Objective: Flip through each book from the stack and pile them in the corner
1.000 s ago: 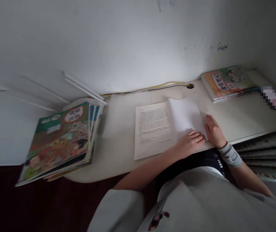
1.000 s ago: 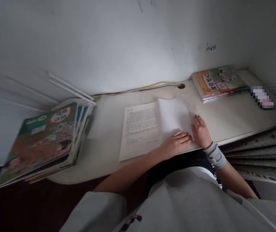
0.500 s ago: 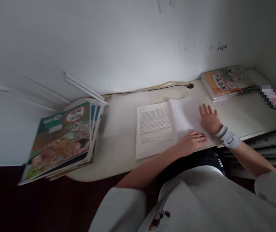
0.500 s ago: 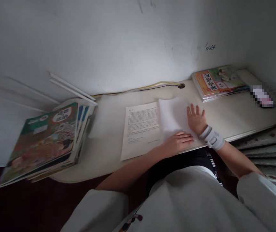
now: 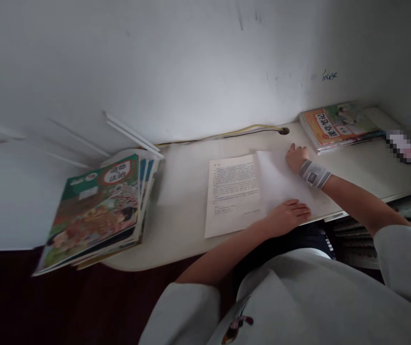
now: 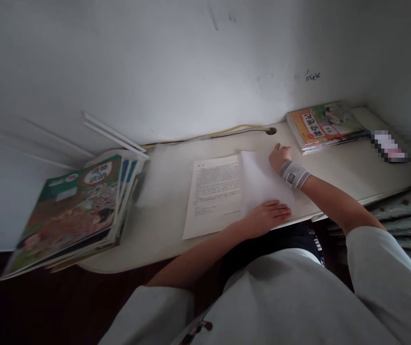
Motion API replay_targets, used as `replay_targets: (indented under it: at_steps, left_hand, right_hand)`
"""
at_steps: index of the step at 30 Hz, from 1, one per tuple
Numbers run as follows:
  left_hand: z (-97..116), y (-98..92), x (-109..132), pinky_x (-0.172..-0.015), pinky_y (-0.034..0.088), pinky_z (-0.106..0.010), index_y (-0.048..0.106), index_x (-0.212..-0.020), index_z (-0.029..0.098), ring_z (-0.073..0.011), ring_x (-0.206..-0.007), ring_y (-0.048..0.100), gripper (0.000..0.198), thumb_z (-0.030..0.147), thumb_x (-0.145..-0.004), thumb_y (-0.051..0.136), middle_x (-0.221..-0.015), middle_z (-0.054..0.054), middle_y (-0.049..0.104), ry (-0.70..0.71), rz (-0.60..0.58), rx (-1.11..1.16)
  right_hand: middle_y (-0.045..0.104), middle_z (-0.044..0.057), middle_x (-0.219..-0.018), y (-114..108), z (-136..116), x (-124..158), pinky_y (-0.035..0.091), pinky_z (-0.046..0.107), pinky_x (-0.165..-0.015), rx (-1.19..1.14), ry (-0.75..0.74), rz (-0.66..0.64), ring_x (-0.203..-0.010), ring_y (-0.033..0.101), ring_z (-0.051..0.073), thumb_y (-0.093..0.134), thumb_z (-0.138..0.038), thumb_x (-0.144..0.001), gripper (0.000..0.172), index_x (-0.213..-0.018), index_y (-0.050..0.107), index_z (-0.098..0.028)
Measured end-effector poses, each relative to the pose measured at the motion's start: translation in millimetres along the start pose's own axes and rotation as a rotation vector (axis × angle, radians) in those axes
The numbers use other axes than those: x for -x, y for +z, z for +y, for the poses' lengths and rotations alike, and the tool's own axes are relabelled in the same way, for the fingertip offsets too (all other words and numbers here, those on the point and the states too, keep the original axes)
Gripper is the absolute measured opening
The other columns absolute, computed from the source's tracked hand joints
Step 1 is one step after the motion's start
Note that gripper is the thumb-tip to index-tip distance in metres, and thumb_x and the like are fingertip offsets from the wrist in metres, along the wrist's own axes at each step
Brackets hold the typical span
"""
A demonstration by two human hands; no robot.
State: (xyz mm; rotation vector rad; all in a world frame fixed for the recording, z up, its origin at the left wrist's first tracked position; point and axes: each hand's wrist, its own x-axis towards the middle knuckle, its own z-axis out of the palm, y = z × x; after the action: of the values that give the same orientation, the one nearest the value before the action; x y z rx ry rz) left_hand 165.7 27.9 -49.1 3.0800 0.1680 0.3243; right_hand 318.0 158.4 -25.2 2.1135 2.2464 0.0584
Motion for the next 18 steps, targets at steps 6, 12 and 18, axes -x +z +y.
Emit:
replay_targets:
  at_steps: [6,12,18]
  left_hand:
    - [-3,5.2,-2,-0.105,0.035,-0.03,0.061,-0.12,0.02,-0.012,-0.123,0.053,0.03,0.018,-0.096,0.043,-0.127,-0.004,0.064,-0.02,-0.021,0.016]
    - [-3,6.1,-8,-0.108,0.034,-0.035,0.06,-0.121,0.019,-0.0161,-0.128,0.049,0.03,0.018,-0.094,0.047,-0.128,-0.004,0.063,-0.041,-0.052,-0.015]
    - [0,-22.7,0,-0.112,0.032,-0.037,0.062,-0.116,0.022,-0.0159,-0.129,0.047,0.031,0.025,-0.097,0.038,-0.128,-0.003,0.062,-0.076,0.161,0.067]
  right_hand:
    - [0.046,0.033,-0.135,-4,1,2,0.042,0.057,-0.088,-0.015,-0.067,0.018,-0.116,0.052,0.039,0.024,-0.007,-0.089,0.048,-0.125,0.055,0.004]
    - [0.044,0.018,-0.144,-1,-5,25,0.028,0.048,-0.109,-0.133,-0.343,0.048,-0.134,0.038,0.028,0.037,-0.03,-0.096,0.046,-0.137,0.045,-0.011]
    - [0.024,0.019,-0.154,2,-14,50,0.026,0.057,-0.108,-0.25,-0.518,0.019,-0.142,0.023,0.033,0.045,-0.048,-0.092,0.063,-0.145,0.034,-0.015]
